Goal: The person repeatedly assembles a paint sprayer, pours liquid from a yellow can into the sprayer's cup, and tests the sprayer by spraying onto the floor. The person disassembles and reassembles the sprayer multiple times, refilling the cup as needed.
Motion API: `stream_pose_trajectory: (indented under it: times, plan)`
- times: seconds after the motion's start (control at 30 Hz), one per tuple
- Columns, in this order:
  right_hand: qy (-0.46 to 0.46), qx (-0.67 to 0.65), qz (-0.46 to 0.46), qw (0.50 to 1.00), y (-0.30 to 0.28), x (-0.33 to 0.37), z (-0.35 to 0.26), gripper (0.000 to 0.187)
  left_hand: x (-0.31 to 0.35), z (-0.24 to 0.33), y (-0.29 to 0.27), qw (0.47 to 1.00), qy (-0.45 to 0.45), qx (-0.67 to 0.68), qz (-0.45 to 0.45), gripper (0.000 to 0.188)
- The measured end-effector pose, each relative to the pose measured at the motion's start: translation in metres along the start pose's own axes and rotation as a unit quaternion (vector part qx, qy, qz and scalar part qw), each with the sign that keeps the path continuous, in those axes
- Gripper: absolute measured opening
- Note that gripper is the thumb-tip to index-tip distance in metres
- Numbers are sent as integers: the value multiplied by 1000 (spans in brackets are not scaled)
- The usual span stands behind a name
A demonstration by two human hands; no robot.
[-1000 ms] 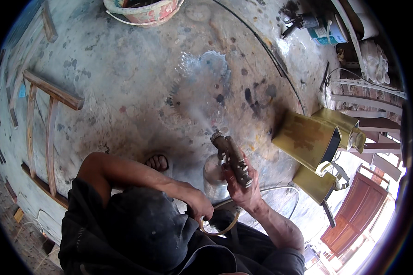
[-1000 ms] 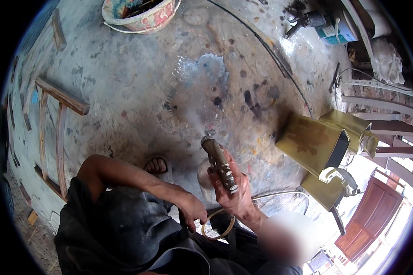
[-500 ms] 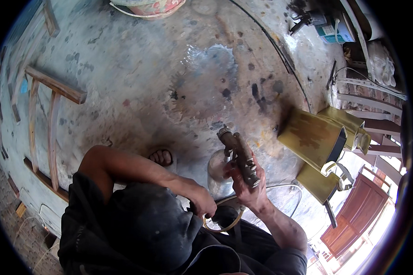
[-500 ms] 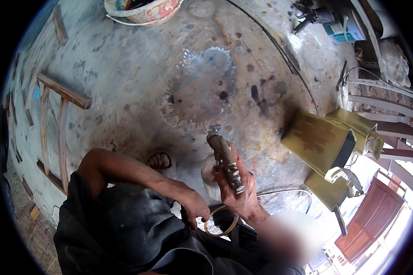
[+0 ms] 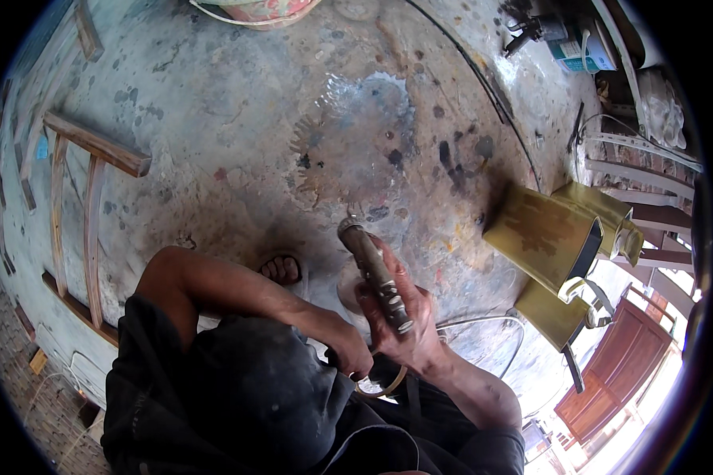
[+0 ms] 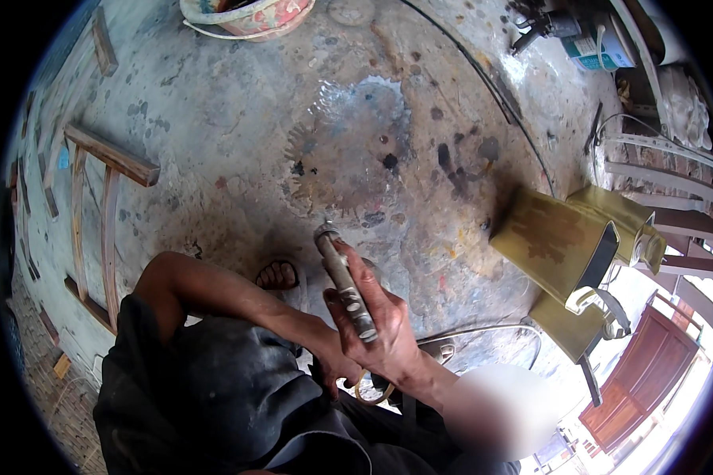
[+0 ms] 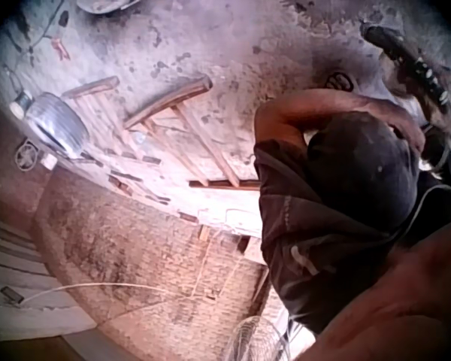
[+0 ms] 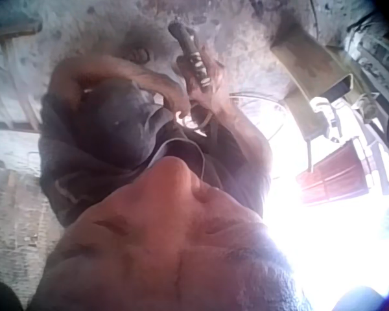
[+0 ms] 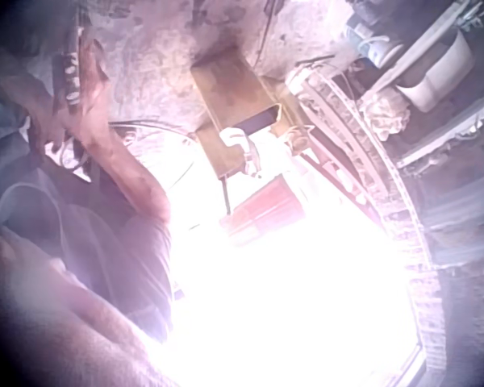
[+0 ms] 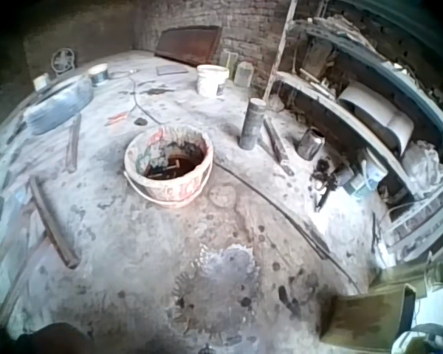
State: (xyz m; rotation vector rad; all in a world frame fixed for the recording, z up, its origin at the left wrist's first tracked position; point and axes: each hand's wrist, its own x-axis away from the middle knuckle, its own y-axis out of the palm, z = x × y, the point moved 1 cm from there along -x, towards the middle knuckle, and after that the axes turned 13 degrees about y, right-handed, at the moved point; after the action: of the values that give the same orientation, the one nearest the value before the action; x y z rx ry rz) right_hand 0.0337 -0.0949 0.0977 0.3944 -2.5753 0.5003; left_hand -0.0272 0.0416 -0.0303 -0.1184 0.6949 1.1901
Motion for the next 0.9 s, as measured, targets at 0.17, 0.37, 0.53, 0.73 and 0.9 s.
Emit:
stream_pose_trajectory:
  times: [0.17,0.37,0.53,0.73,0.9]
  plan:
    - [-25,20,9,999,15,-13,-6,71,0,-33,12,998,15,-30,-52,36]
    - [-17,-3,11,1000,20,-25,-9,72,27,-102,28,985,156,-73,-8,53]
    - [-31,-6,11,999,24,-27,-7,66,-4,-28,-6,994,-21,6,-107,57]
    - [-30,9,5,999,24,-26,-6,68,2,-35,11,997,73,-22,33,50]
    - [-63,9,5,998,26,-28,-5,67,-4,-39,7,998,-31,29,-56,57]
